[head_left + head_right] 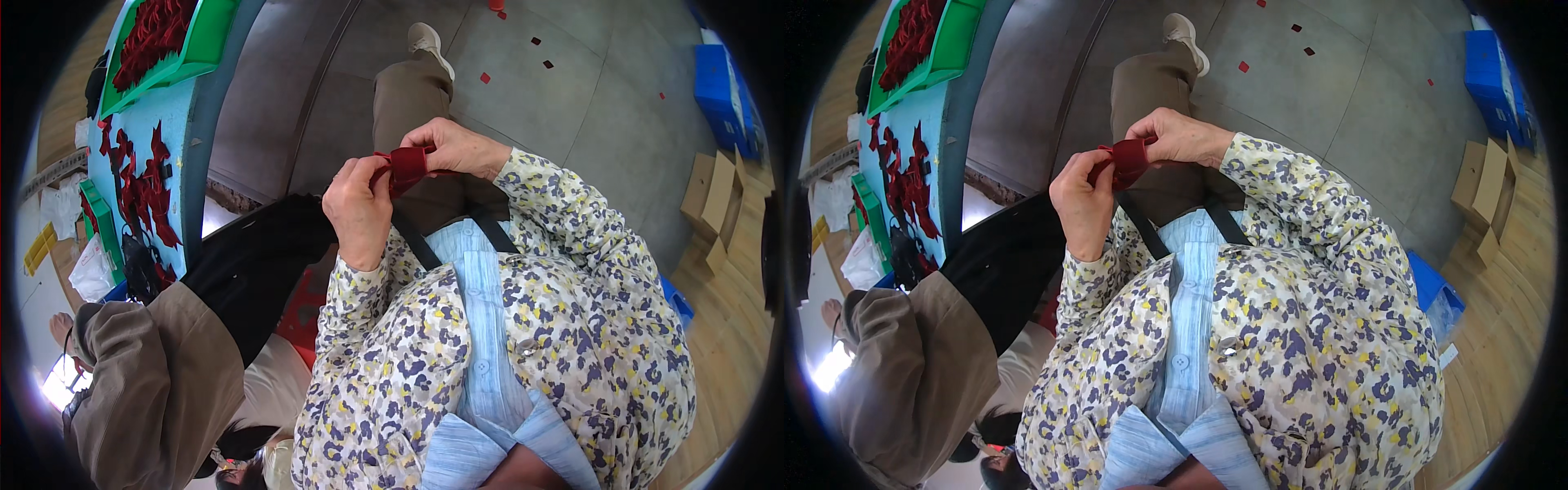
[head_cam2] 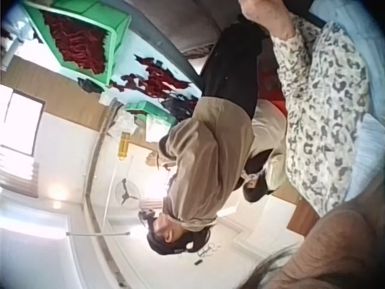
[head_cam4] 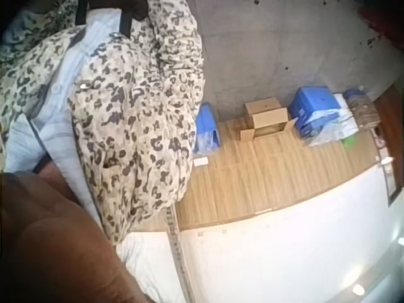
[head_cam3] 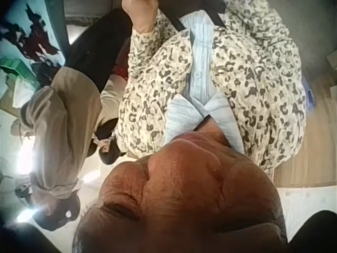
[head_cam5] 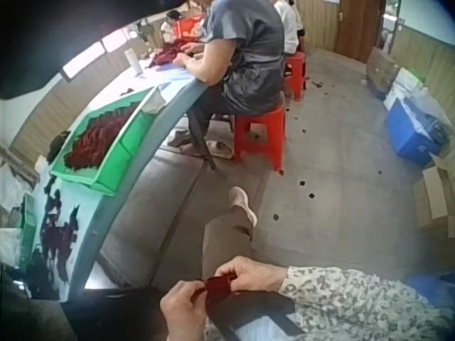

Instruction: Folding red fabric strips into specific decorative shapes.

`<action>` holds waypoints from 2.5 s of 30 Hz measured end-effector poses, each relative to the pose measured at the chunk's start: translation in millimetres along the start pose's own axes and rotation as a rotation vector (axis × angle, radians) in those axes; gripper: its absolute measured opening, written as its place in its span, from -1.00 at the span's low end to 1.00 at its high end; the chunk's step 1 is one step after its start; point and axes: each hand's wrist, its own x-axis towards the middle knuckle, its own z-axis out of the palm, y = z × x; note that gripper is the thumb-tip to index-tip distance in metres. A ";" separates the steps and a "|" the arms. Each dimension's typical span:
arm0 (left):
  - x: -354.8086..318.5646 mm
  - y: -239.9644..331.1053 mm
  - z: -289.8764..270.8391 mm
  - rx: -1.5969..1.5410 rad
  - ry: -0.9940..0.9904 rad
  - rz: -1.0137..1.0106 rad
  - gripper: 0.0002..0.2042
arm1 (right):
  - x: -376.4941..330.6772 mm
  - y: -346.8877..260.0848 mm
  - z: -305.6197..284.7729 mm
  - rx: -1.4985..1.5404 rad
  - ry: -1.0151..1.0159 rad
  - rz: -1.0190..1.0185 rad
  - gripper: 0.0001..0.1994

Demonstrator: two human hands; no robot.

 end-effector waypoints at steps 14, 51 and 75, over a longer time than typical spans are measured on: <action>-9.2 -7.1 -10.8 -0.295 -0.070 -0.061 -0.86 | -0.2 2.5 10.2 -0.074 0.036 -0.022 -0.88; -10.9 -3.7 -71.2 -0.700 -0.277 -0.210 -0.87 | -5.6 -44.3 53.6 -0.114 -0.001 -0.010 -0.80; -24.0 -39.8 -52.3 -0.428 -0.287 -0.242 -0.82 | 8.3 -24.1 58.5 -0.182 -0.043 0.039 -0.81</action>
